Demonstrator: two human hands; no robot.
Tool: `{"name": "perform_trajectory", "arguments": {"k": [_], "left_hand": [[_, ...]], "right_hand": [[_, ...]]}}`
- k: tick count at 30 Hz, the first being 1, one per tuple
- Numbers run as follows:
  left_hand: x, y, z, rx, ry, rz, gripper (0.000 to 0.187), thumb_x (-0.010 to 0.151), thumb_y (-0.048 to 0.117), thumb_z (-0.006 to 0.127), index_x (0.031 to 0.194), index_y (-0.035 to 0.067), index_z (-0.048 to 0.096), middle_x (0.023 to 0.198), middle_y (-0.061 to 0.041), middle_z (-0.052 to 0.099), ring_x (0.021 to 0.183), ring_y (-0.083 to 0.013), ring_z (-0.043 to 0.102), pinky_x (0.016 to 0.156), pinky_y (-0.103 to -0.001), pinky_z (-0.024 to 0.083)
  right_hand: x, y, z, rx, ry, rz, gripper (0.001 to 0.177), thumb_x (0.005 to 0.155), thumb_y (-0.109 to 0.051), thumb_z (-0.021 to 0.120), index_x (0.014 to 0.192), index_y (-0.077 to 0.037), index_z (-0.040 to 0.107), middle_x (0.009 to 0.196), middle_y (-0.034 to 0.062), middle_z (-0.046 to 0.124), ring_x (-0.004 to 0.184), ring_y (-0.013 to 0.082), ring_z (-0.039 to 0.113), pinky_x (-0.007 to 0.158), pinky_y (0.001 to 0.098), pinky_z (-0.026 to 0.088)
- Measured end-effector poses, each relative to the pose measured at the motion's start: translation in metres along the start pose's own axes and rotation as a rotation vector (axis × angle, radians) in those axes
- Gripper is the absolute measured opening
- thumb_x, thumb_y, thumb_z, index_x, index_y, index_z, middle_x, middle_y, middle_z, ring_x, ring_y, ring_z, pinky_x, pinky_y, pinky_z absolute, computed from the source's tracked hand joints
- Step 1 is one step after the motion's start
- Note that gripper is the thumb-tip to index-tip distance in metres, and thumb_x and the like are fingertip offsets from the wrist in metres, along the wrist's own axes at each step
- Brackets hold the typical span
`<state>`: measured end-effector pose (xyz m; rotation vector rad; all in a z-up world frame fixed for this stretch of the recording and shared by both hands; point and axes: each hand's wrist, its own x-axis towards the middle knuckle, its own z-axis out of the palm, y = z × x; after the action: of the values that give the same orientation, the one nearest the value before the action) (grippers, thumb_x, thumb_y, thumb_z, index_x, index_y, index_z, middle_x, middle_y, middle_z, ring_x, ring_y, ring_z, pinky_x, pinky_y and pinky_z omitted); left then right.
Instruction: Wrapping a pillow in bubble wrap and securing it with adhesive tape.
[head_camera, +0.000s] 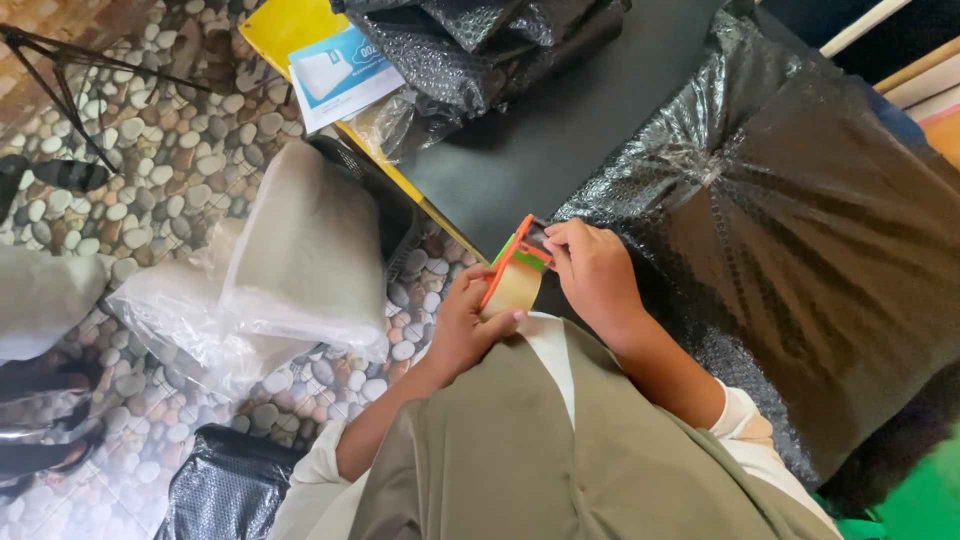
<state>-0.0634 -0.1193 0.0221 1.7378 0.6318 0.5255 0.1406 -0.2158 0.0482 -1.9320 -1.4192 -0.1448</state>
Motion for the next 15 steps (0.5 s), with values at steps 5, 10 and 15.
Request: {"name": "perform_trajectory", "arguments": {"k": [5, 10, 15], "left_hand": [[0.01, -0.011, -0.002, -0.019, -0.029, -0.052, 0.037, 0.08, 0.039, 0.088, 0.086, 0.006, 0.072, 0.099, -0.014, 0.069, 0.115, -0.0404, 0.068, 0.097, -0.046, 0.052], [0.019, -0.02, -0.006, -0.1, -0.12, 0.122, 0.042, 0.076, 0.041, 0.09, 0.082, 0.003, 0.073, 0.089, -0.017, 0.071, 0.12, -0.0418, 0.065, 0.108, -0.051, 0.045], [0.031, 0.0, -0.013, -0.135, -0.165, 0.302, 0.042, 0.076, 0.038, 0.09, 0.079, -0.001, 0.072, 0.079, -0.019, 0.071, 0.105, -0.0466, 0.07, 0.11, -0.056, 0.044]], "right_hand": [[0.012, -0.021, -0.021, 0.009, -0.115, 0.04, 0.012, 0.095, -0.019, 0.074, 0.094, -0.016, 0.063, 0.077, -0.0034, 0.064, 0.075, 0.0202, 0.067, 0.074, 0.0351, 0.05], [0.035, -0.001, -0.05, 0.346, -0.274, 0.323, 0.009, 0.087, -0.009, 0.078, 0.091, -0.009, 0.07, 0.074, 0.0056, 0.069, 0.07, 0.0206, 0.065, 0.068, 0.0318, 0.054], [0.046, 0.001, -0.068, 0.489, -0.366, 0.462, 0.006, 0.085, -0.006, 0.077, 0.089, -0.007, 0.072, 0.067, 0.0053, 0.071, 0.061, 0.0131, 0.062, 0.062, 0.0276, 0.052]]}}
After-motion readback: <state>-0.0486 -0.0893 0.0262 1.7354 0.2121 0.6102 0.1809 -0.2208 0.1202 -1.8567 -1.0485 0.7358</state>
